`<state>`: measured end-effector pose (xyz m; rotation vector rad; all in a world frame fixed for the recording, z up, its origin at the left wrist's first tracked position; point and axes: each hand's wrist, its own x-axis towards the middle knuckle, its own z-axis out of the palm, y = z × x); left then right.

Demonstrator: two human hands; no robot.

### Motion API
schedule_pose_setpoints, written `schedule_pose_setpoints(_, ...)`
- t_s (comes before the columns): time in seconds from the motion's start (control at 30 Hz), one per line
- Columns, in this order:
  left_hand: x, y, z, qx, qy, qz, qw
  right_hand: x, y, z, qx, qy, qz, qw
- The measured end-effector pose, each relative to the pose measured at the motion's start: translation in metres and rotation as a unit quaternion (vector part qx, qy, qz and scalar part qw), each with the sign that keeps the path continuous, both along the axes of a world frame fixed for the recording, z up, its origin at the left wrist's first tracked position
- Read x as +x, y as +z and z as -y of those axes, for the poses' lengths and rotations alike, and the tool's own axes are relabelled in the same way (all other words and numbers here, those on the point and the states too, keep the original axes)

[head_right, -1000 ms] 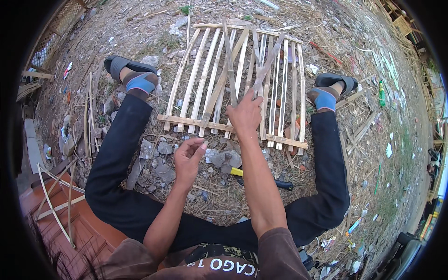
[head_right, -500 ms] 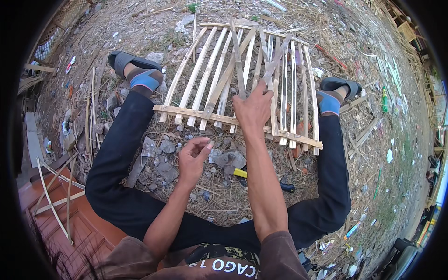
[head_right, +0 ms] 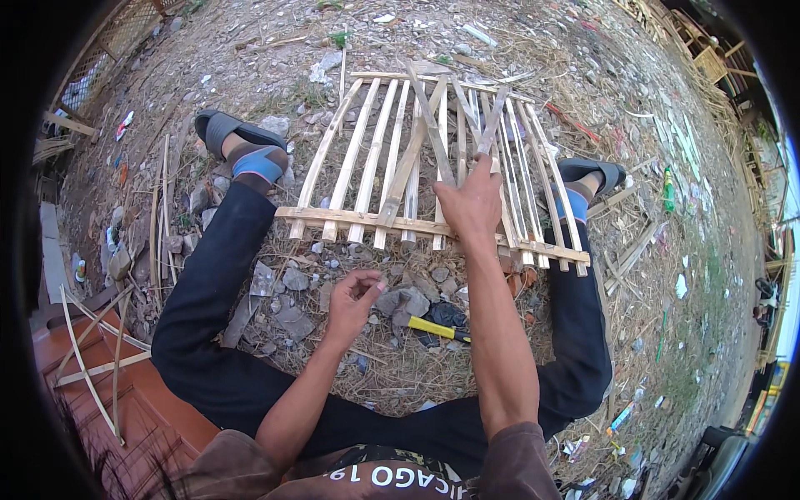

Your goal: The person assembles a bamboo lattice by hand and using a hammer to drive small nails through wooden slats. They position bamboo strips across a wooden frame, align them, and hammer nails into the intersections.

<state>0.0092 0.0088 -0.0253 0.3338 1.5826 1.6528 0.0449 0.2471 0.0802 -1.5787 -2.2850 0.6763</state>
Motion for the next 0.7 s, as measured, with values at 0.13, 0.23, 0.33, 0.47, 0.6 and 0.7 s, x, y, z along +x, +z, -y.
schedule_pose_setpoints(0.13, 0.002, -0.002, -0.002, -0.017, -0.016, -0.009, 1.0, 0.005, -0.016, 0.0, 0.013, 0.002, 0.018, 1.0)
schedule_pose_setpoints(0.23, 0.003, -0.001, -0.002, -0.011, -0.017, -0.006, 1.0, 0.008, -0.029, 0.001, -0.007, 0.024, 0.054, 0.998)
schedule_pose_setpoints(0.33, 0.002, -0.003, -0.002, -0.02, -0.025, -0.004, 0.999, 0.015, -0.044, 0.003, -0.043, 0.035, 0.085, 0.995)
schedule_pose_setpoints(0.47, 0.001, -0.011, -0.001, -0.038, -0.039, -0.005, 0.998, 0.017, -0.06, 0.008, -0.062, 0.042, 0.084, 0.994)
schedule_pose_setpoints(0.6, 0.003, -0.015, -0.002, -0.046, -0.044, -0.014, 0.998, 0.015, -0.06, 0.01, -0.055, 0.055, 0.085, 0.993)
schedule_pose_setpoints(0.7, 0.004, -0.013, -0.004, -0.053, -0.051, 0.009, 0.997, 0.014, -0.06, 0.007, -0.05, 0.059, 0.083, 0.994)
